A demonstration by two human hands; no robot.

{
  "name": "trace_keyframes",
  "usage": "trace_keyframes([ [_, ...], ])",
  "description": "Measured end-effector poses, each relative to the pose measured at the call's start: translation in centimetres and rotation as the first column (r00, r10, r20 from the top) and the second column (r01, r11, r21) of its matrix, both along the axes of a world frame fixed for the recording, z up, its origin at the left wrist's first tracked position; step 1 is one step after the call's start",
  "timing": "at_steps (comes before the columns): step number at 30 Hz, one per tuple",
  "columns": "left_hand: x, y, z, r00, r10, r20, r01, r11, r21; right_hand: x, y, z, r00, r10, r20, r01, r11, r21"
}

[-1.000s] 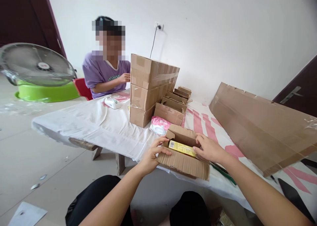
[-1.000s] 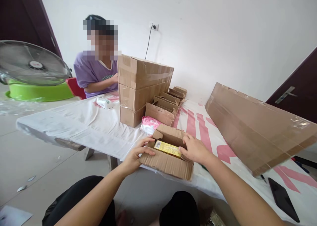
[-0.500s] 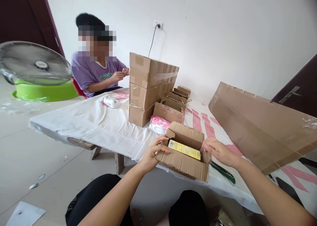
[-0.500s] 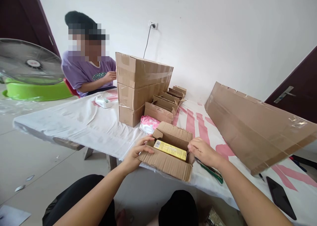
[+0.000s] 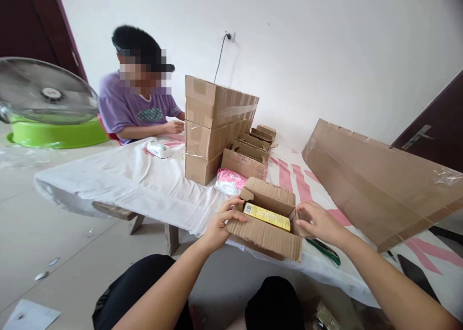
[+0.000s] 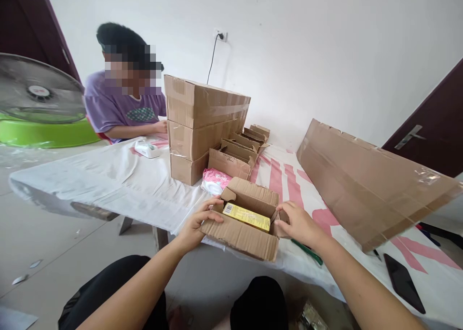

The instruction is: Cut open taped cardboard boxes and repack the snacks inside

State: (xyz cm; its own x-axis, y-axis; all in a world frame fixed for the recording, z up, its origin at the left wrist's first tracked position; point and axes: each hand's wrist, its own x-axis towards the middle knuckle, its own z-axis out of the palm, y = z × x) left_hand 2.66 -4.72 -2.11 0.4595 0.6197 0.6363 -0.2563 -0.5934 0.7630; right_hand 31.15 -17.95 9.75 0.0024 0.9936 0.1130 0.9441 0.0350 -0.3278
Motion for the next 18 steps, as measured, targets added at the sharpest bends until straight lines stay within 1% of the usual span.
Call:
trace_keyframes([
  [1, 0.0, 0.0, 0.0, 1.0, 0.002, 0.0, -0.002, 1.0, 0.007, -0.6, 0.4, 0.2, 0.999, 0.027, 0.036, -0.028, 0.999, 0.042],
  [2, 0.0, 0.0, 0.0, 1.0, 0.005, -0.001, -0.004, 1.0, 0.016, -1.2, 0.7, 0.4, 0.997, 0.059, 0.056, -0.062, 0.997, 0.049],
  [3, 0.0, 0.0, -0.1, 1.0, 0.013, -0.005, -0.013, 1.0, 0.024, -1.8, 1.2, 0.6, 0.994, 0.09, 0.067, -0.091, 0.996, 0.016],
  [6, 0.2, 0.2, -1.0, 0.996, 0.075, -0.042, -0.076, 0.997, -0.006, -3.3, 2.4, 0.7, 0.98, 0.149, 0.131, -0.121, 0.973, -0.198],
  [8, 0.4, 0.7, -2.1, 0.993, 0.076, -0.093, -0.083, 0.993, -0.08, -3.8, 3.1, 0.6, 0.959, 0.185, 0.213, -0.121, 0.951, -0.283],
  [10, 0.8, 1.4, -3.3, 0.99, -0.009, -0.142, -0.014, 0.988, -0.157, -4.0, 3.5, 0.2, 0.939, 0.196, 0.283, -0.105, 0.946, -0.307],
  [12, 1.1, 2.0, -4.3, 0.981, -0.107, -0.164, 0.071, 0.975, -0.21, -4.3, 3.6, -0.3, 0.926, 0.153, 0.346, -0.042, 0.951, -0.307],
  [14, 1.4, 2.6, -4.9, 0.971, -0.175, -0.165, 0.134, 0.963, -0.235, -4.5, 3.5, -0.8, 0.924, 0.106, 0.367, 0.007, 0.955, -0.295],
  [16, 1.5, 3.0, -5.1, 0.962, -0.227, -0.15, 0.186, 0.952, -0.245, -4.5, 3.4, -1.2, 0.945, 0.072, 0.318, 0.02, 0.961, -0.277],
  [18, 1.6, 3.2, -5.2, 0.956, -0.263, -0.13, 0.226, 0.942, -0.247, -4.2, 3.3, -1.6, 0.976, 0.051, 0.214, 0.0, 0.973, -0.23],
])
